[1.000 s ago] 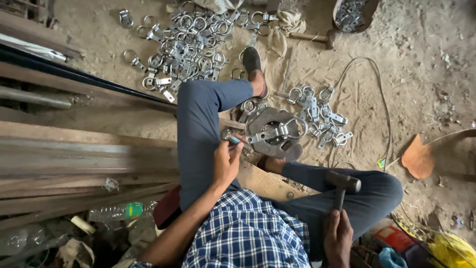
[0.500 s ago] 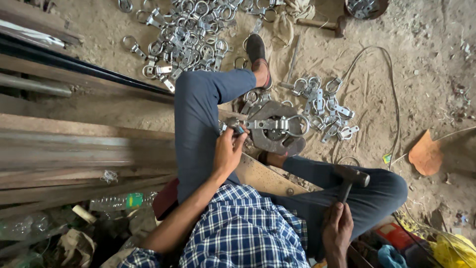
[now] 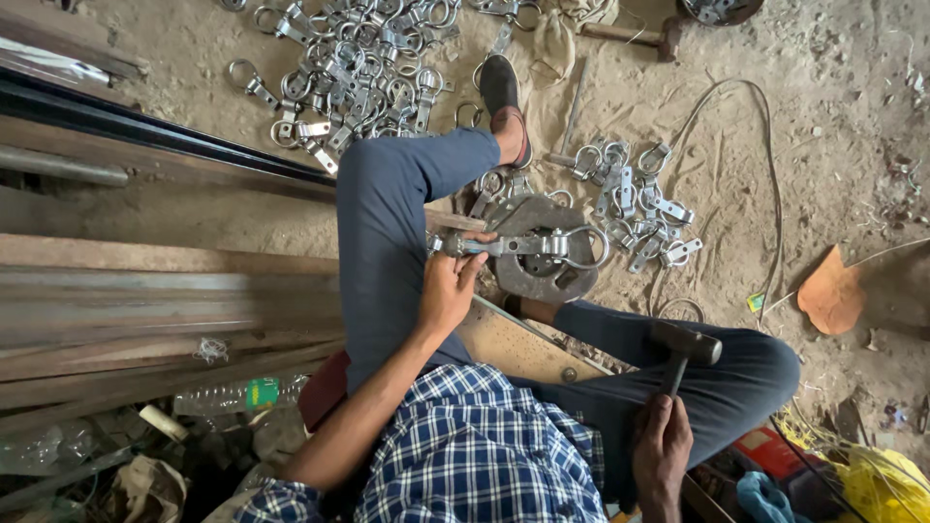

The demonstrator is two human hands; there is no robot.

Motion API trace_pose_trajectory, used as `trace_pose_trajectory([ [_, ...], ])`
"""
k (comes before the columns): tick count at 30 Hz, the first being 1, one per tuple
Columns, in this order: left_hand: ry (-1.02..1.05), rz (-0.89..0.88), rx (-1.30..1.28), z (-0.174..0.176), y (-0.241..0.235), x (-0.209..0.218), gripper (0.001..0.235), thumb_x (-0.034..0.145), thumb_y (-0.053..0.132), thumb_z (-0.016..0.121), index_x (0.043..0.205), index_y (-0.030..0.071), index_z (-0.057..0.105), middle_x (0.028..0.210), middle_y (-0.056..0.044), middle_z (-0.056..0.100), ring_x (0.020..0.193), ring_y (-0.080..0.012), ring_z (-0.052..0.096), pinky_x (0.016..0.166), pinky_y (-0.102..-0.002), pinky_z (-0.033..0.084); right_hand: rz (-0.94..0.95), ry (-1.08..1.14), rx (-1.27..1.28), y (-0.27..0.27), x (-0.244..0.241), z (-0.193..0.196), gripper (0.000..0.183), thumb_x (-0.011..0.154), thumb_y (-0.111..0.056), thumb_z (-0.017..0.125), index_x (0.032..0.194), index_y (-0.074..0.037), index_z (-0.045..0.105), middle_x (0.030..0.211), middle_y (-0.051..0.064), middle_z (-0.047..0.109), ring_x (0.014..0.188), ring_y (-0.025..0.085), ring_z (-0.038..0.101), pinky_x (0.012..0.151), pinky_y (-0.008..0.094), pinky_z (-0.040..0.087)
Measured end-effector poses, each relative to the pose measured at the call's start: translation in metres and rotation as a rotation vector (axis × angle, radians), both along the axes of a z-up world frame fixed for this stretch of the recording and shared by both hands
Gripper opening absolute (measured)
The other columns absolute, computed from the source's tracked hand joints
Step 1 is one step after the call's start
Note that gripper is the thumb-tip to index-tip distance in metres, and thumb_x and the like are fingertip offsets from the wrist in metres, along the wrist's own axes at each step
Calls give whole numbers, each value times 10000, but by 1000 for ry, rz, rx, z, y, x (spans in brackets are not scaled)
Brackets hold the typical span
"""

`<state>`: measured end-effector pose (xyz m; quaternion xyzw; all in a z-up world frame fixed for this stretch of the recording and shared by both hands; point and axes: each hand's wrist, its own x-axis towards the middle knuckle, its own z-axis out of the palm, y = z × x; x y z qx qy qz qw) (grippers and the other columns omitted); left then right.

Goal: The person assembles metal hooks by placing parts onto a metal jig and using a hammer to secure them together.

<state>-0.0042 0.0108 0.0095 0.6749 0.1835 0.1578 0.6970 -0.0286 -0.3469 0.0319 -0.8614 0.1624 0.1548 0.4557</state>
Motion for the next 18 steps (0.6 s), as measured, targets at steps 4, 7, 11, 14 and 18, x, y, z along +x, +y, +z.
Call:
trace_pose_trajectory([
  [4,104,-14,-2,2,1,2,170,1026,70,603,1179,4,639,1095,-73,754,695,-93,536,631,-275,458,12,-1,-35,2,1,2,412,1127,-352,407,886,-46,542,626,22,467,529,114,437,489,288,359],
  [7,-67,-43,281,3,4,1,154,1044,37,605,1184,10,666,1140,-110,752,967,-200,717,836,-331,538,8,8,-42,2,2,1,423,1125,-360,407,882,-42,543,625,25,475,527,120,441,490,294,359],
  [11,97,-110,355,-2,5,4,203,982,51,651,1181,37,690,1123,-131,765,960,-260,744,845,-369,567,23,24,-109,1,3,0,435,1116,-373,396,878,-45,552,617,34,488,522,129,460,489,301,372],
  [14,12,-155,502,-6,6,8,255,949,44,676,1204,40,683,1155,-148,747,1074,-287,733,931,-387,575,6,31,-58,2,3,1,428,1126,-376,374,903,-57,552,622,40,462,523,134,423,486,310,344],
  [18,17,-251,615,-7,9,14,360,916,49,672,1274,25,645,1188,-178,726,1089,-333,707,944,-404,567,53,39,-116,1,2,7,446,1129,-371,363,877,-45,531,610,38,474,514,128,443,479,306,355],
])
